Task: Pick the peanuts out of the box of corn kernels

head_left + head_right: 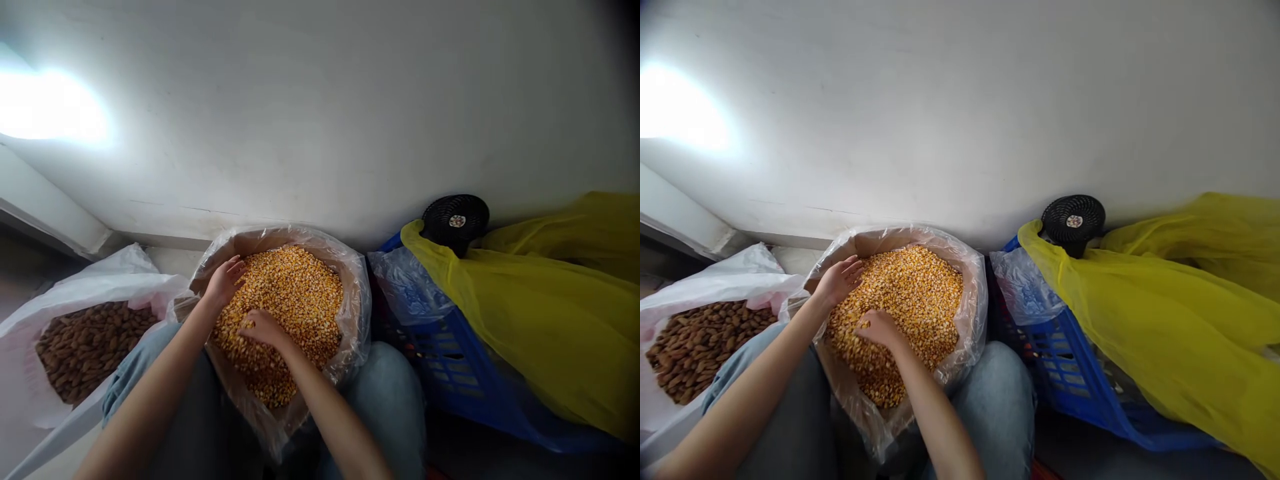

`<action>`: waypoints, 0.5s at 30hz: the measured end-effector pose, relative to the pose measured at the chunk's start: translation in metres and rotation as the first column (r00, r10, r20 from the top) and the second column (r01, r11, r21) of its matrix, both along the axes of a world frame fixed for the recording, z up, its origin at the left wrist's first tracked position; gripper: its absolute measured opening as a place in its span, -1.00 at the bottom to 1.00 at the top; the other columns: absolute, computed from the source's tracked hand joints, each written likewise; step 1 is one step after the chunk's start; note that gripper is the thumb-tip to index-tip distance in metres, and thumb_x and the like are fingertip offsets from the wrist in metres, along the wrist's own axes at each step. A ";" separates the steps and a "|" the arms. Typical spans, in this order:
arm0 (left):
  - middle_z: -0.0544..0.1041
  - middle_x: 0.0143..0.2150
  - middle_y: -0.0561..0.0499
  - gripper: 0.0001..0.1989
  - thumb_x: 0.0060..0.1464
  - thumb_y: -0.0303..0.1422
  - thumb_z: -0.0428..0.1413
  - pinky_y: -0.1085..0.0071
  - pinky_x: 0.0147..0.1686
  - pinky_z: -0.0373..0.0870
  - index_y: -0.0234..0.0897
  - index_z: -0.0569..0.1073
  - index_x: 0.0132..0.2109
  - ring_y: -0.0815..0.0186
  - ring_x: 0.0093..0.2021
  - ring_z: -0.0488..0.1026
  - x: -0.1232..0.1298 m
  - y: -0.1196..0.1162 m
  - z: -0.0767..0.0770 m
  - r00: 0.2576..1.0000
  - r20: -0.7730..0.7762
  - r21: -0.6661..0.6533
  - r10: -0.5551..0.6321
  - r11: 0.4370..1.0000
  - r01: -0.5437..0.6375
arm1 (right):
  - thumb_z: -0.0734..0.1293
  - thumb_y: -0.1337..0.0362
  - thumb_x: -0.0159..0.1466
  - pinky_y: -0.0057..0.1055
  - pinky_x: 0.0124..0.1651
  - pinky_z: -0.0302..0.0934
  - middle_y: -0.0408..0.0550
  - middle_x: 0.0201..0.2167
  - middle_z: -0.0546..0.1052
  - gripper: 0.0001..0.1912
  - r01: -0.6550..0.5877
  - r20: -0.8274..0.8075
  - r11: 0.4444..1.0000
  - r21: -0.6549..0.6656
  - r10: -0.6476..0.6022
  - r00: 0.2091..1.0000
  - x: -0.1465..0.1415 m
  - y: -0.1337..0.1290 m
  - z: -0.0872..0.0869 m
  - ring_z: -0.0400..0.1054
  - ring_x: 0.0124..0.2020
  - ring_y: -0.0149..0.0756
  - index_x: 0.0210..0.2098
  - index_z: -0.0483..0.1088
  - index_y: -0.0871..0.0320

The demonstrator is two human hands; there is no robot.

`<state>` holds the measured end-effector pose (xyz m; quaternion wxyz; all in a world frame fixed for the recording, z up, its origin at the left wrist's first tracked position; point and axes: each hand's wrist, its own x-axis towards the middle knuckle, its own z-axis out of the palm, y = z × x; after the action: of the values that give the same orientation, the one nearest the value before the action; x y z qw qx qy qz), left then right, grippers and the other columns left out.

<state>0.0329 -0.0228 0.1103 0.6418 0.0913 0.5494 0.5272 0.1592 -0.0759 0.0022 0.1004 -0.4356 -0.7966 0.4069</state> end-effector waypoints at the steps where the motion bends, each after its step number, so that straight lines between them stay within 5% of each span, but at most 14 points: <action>1: 0.34 -0.14 -0.04 -0.77 -0.06 -0.43 -0.08 0.46 -0.45 0.26 -0.22 0.35 -0.20 0.40 -0.36 0.36 -0.001 0.000 -0.001 1.000 0.001 -0.001 0.003 1.000 -0.003 | 0.28 0.07 -0.01 -0.35 -0.13 0.11 -0.11 -0.30 0.46 -0.70 -0.059 0.025 0.998 0.014 0.058 0.998 0.000 -0.008 0.000 0.28 -0.25 -0.25 -0.35 0.44 0.11; 4: 0.35 -0.14 -0.04 -0.77 -0.07 -0.43 -0.07 0.46 -0.46 0.26 -0.23 0.35 -0.21 0.40 -0.37 0.36 -0.001 0.001 -0.003 1.000 0.009 -0.004 0.009 1.000 -0.009 | 0.29 0.12 0.00 -0.29 -0.10 0.09 -0.08 -0.26 0.44 -0.71 -0.311 0.147 0.945 0.099 0.295 0.944 0.011 -0.033 0.004 0.24 -0.19 -0.19 -0.32 0.43 0.12; 8: 0.36 -0.12 -0.03 -0.78 -0.08 -0.43 -0.05 0.45 -0.45 0.27 -0.22 0.37 -0.23 0.38 -0.35 0.37 0.001 0.003 -0.007 0.999 0.029 -0.001 0.013 1.000 -0.013 | 0.29 0.17 0.03 -0.06 0.00 -0.03 -0.14 0.03 0.25 -0.65 -0.620 0.331 0.732 0.282 0.532 0.779 0.047 -0.059 0.011 -0.04 0.09 -0.02 -0.16 0.34 -0.01; 11: 0.36 -0.12 -0.03 -0.79 -0.09 -0.42 -0.03 0.44 -0.44 0.28 -0.22 0.38 -0.24 0.37 -0.34 0.36 0.002 0.004 -0.009 0.999 0.044 -0.003 0.014 1.000 -0.014 | 0.25 0.24 0.10 0.09 0.02 -0.13 -0.20 0.13 0.11 -0.68 -0.725 0.403 0.573 0.382 0.603 0.689 0.074 -0.062 0.004 -0.25 0.17 0.00 -0.13 0.30 -0.07; 15: 0.38 -0.12 -0.05 -0.80 -0.09 -0.42 -0.02 0.44 -0.44 0.28 -0.23 0.37 -0.24 0.35 -0.33 0.36 0.001 0.004 -0.010 0.998 0.065 0.001 0.011 1.000 -0.011 | 0.19 0.29 0.16 0.08 0.02 -0.09 -0.25 0.11 0.12 -0.67 -0.800 0.417 0.377 0.466 0.705 0.574 0.087 -0.035 -0.015 -0.18 0.16 -0.11 -0.08 0.22 -0.16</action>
<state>0.0335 -0.0191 0.1006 0.6563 0.0716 0.5282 0.5339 0.2465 -0.1111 -0.0128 -0.0207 0.0050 -0.9955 0.0924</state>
